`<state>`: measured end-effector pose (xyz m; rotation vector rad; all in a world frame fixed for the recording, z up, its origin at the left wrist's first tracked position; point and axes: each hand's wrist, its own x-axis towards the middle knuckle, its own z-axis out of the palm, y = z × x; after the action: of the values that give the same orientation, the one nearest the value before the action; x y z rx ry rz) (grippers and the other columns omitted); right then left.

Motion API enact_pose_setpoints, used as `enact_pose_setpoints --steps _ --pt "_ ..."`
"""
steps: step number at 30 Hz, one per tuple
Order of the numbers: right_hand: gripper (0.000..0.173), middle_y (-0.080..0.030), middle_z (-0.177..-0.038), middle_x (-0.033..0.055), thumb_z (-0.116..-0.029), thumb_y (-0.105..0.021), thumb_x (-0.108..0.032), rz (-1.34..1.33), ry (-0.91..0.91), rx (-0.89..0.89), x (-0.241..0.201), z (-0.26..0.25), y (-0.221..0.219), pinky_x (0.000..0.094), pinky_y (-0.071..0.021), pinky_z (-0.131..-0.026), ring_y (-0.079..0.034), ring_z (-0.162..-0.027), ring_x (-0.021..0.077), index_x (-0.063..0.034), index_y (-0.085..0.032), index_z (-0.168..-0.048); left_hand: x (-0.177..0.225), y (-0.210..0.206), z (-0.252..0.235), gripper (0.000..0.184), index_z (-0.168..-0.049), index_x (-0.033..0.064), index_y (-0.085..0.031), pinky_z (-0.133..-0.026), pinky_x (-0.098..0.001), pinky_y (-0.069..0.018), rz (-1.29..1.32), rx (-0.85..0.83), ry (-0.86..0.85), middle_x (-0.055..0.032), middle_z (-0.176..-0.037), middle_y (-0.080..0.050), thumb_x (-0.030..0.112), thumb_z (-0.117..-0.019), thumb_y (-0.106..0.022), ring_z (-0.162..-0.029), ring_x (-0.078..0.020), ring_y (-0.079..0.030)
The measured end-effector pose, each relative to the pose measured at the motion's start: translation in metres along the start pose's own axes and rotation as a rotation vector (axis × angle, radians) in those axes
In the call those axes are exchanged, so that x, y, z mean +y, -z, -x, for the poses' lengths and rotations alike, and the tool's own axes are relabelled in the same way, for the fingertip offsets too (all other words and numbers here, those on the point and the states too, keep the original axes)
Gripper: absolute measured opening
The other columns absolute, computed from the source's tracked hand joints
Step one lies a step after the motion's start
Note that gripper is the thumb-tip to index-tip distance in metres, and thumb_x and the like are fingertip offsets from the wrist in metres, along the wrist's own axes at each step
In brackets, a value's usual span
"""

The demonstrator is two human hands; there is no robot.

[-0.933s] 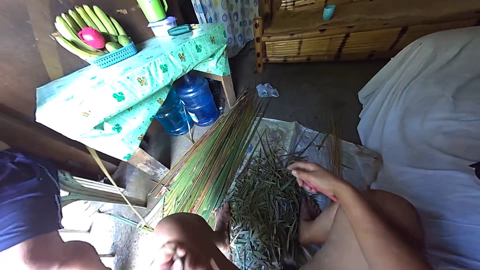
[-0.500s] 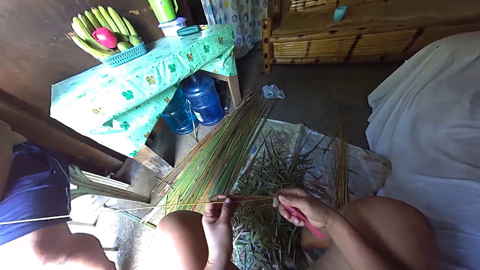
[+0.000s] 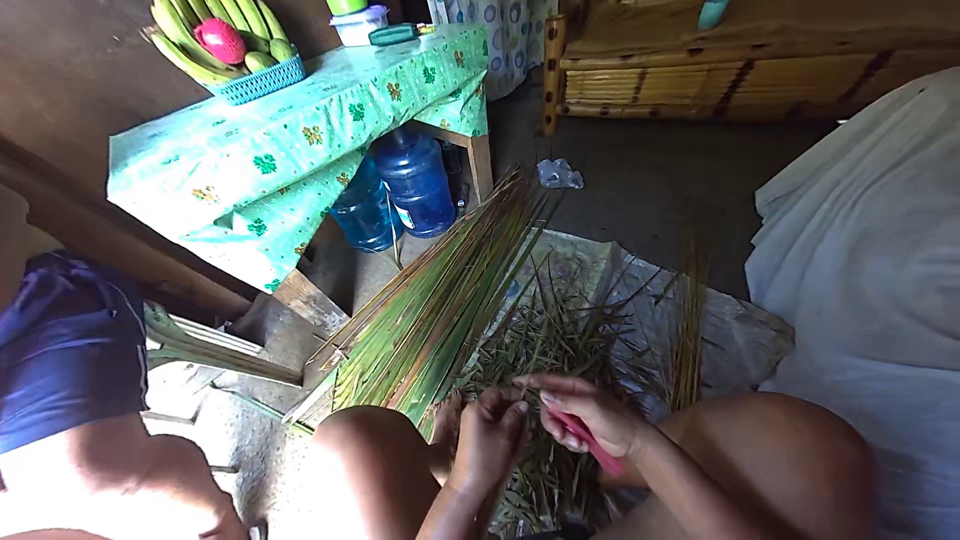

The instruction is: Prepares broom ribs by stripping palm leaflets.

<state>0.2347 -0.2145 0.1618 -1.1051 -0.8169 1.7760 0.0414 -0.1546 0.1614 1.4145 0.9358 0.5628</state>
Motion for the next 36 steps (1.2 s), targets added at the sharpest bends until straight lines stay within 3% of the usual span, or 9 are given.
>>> enact_pose_setpoints --steps 4,8,14,17,20,26,29,32,36 --pt "0.034 -0.055 -0.064 -0.0057 -0.1082 -0.036 -0.022 -0.071 0.015 0.128 0.005 -0.006 0.004 0.0163 -0.0404 -0.043 -0.047 -0.046 0.0015 -0.0066 -0.063 -0.123 -0.017 -0.011 0.017 0.015 -0.11 0.0007 -0.069 -0.073 -0.0237 -0.0582 -0.053 0.02 -0.017 -0.0033 -0.091 -0.073 0.007 -0.0976 -0.064 -0.077 -0.0065 -0.069" --pt "0.036 -0.056 -0.063 -0.0034 -0.1099 -0.03 -0.021 -0.209 0.08 0.25 -0.001 -0.007 0.011 0.0162 -0.0413 -0.042 -0.048 -0.044 0.0026 -0.0047 -0.061 -0.119 -0.04 -0.008 0.042 0.034 -0.13 -0.0047 -0.061 -0.097 -0.0323 -0.0562 -0.169 0.04 -0.064 -0.016 -0.127 -0.067 0.012 -0.1001 -0.06 -0.113 -0.0152 -0.068" --pt "0.04 -0.056 -0.061 -0.0019 -0.1106 -0.027 -0.024 -0.29 0.135 0.305 -0.007 -0.008 0.012 0.0166 -0.0417 -0.04 -0.048 -0.042 0.0036 -0.0022 -0.06 -0.114 -0.065 -0.011 0.053 0.045 -0.145 -0.0047 -0.05 -0.108 -0.0402 -0.0495 -0.252 0.023 -0.011 -0.0214 -0.138 -0.061 0.019 -0.106 -0.05 -0.128 -0.0241 -0.061" --pt "0.04 -0.057 -0.059 -0.0035 -0.1076 -0.027 -0.025 -0.307 0.177 0.241 -0.006 -0.008 0.015 0.0162 -0.042 -0.04 -0.049 -0.042 0.0028 -0.0045 -0.061 -0.11 -0.059 -0.015 0.05 0.039 -0.13 -0.0034 -0.062 -0.101 -0.0384 -0.0514 -0.299 0.162 -0.059 -0.0158 -0.122 -0.069 0.021 -0.1075 -0.041 -0.113 -0.0191 -0.067" --pt "0.039 -0.057 -0.058 -0.0042 -0.1062 -0.029 -0.028 -0.356 0.198 0.185 -0.004 -0.007 0.02 0.0155 -0.0422 -0.041 -0.05 -0.042 0.0024 -0.0077 -0.062 -0.105 -0.057 -0.007 0.042 0.042 -0.122 -0.0036 -0.067 -0.105 -0.0457 -0.0473 -0.3 0.228 -0.042 -0.0177 -0.118 -0.069 0.023 -0.1071 -0.038 -0.115 -0.0248 -0.065" --pt "0.031 -0.055 -0.057 -0.0086 -0.0949 -0.062 -0.048 -0.476 0.232 -0.027 0.004 -0.009 0.033 0.0161 -0.0428 -0.043 -0.051 -0.044 0.0009 -0.017 -0.068 -0.097 -0.036 0.004 0.028 0.044 -0.113 -0.0011 -0.068 -0.088 -0.0321 -0.0509 -0.084 -0.146 0.248 -0.0061 -0.098 -0.068 0.025 -0.1116 -0.032 -0.091 -0.0092 -0.063" --pt "0.031 -0.055 -0.058 -0.0083 -0.0983 -0.053 -0.044 -0.461 0.223 0.015 0.006 -0.011 0.036 0.0154 -0.0429 -0.043 -0.051 -0.044 0.0008 -0.016 -0.066 -0.097 -0.032 0.003 0.028 0.042 -0.112 0.002 -0.064 -0.083 -0.029 -0.0583 0.139 -0.302 0.334 -0.0017 -0.089 -0.075 0.024 -0.1118 -0.028 -0.083 -0.0086 -0.072" --pt "0.037 -0.056 -0.058 -0.0061 -0.1029 -0.039 -0.033 -0.291 0.209 0.179 0.004 -0.012 0.032 0.0161 -0.0419 -0.041 -0.049 -0.043 0.0015 -0.0095 -0.066 -0.111 -0.035 0.001 0.03 0.032 -0.12 0.0033 -0.06 -0.066 -0.025 -0.0582 0.289 -0.333 0.339 0.0037 -0.076 -0.061 0.019 -0.1098 -0.034 -0.065 -0.0072 -0.063" --pt "0.04 -0.056 -0.071 -0.0039 -0.1038 -0.046 -0.018 0.309 0.114 0.298 0.008 -0.012 0.012 0.0205 -0.0435 -0.049 -0.05 -0.053 0.0043 -0.0015 -0.053 -0.139 -0.041 -0.001 0.025 0.028 -0.108 0.0054 -0.061 -0.041 -0.0159 -0.0314 0.371 -0.113 0.323 0.0084 -0.059 -0.043 0.014 -0.1101 -0.034 -0.044 0.0005 -0.035"
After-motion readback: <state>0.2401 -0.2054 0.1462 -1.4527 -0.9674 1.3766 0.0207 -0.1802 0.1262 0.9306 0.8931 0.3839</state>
